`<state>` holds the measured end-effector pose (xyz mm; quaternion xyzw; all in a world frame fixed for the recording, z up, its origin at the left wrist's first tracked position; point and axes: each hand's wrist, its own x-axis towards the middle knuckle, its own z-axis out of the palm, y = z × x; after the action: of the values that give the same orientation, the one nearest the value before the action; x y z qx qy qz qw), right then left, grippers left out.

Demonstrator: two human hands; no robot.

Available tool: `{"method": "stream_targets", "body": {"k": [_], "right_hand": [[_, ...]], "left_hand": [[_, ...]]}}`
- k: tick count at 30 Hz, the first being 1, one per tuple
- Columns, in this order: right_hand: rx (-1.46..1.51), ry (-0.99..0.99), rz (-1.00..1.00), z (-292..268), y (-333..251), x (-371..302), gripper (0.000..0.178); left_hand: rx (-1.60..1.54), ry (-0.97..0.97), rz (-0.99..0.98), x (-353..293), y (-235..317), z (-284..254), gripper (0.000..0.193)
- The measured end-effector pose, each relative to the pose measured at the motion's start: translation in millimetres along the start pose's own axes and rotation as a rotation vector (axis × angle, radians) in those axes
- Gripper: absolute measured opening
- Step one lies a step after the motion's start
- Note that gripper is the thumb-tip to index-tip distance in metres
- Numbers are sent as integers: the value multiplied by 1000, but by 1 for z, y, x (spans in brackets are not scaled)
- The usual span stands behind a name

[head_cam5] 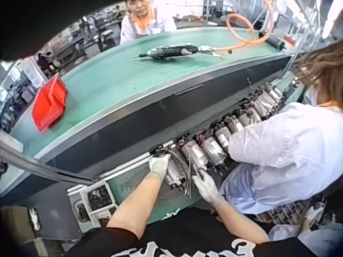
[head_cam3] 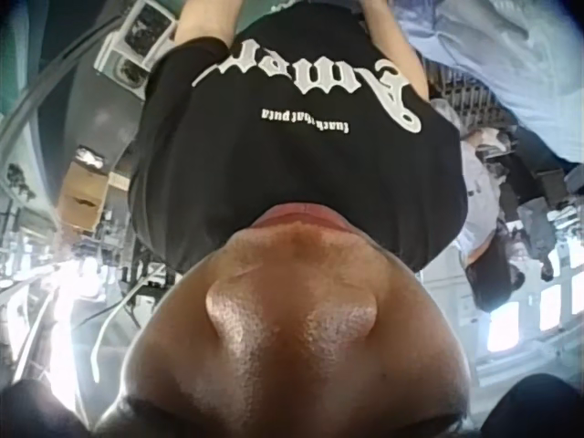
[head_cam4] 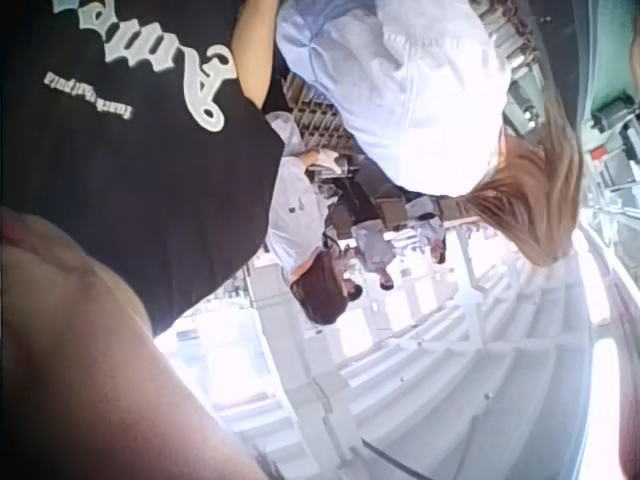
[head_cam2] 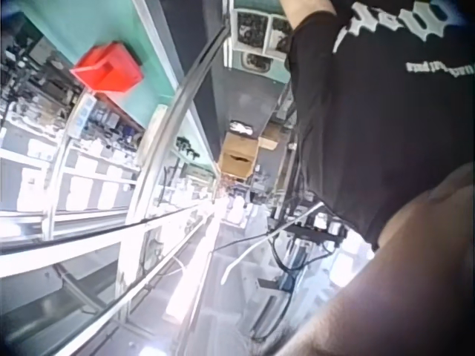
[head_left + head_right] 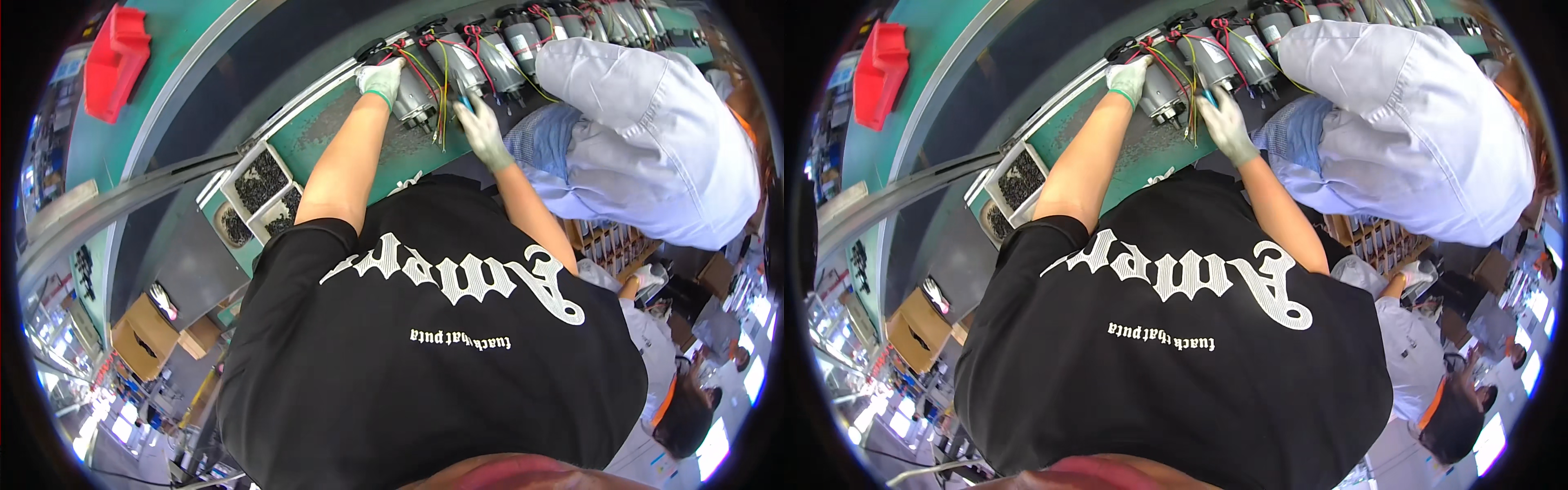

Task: Manually assemble and inspect fan motor components on a factory assembly line.

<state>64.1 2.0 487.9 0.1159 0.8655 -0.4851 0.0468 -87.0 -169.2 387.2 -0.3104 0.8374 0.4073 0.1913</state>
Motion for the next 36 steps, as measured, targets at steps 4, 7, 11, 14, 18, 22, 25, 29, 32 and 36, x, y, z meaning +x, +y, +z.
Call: {"method": "stream_targets", "body": {"k": [4, 7, 11, 14, 18, 22, 25, 29, 32, 36], "right_hand": [[50, -32, 76, 38, 17, 68, 53], [412, -151, 379, 77, 17, 85, 50], [680, -384, 644, 104, 10, 62, 24], [768, -406, 673, 123, -2, 38, 20], [950, -463, 718, 148, -9, 17, 18], [946, -521, 686, 155, -47, -13, 26], [741, -572, 447, 144, -64, -29, 44], [438, -564, 261, 140, -55, -36, 43], [482, -482, 347, 134, -66, -46, 38], [448, -436, 317, 131, -80, -66, 29]], "left_hand": [[-109, -19, 92, 4, -14, 8, 77], [-240, -180, -6, 5, -48, -18, 101], [-195, -174, 22, 1, -90, -53, 93], [-143, -120, 280, -32, -101, -102, 95], [96, -178, 344, -66, -103, -159, 103], [78, -52, 573, -83, -166, -162, 112], [-20, -31, 691, -90, -176, -170, 106], [-95, -2, 807, -100, -192, -174, 99], [-152, -106, 948, -101, -193, -186, 96], [-430, -84, 1212, -101, -191, -177, 98]]}}
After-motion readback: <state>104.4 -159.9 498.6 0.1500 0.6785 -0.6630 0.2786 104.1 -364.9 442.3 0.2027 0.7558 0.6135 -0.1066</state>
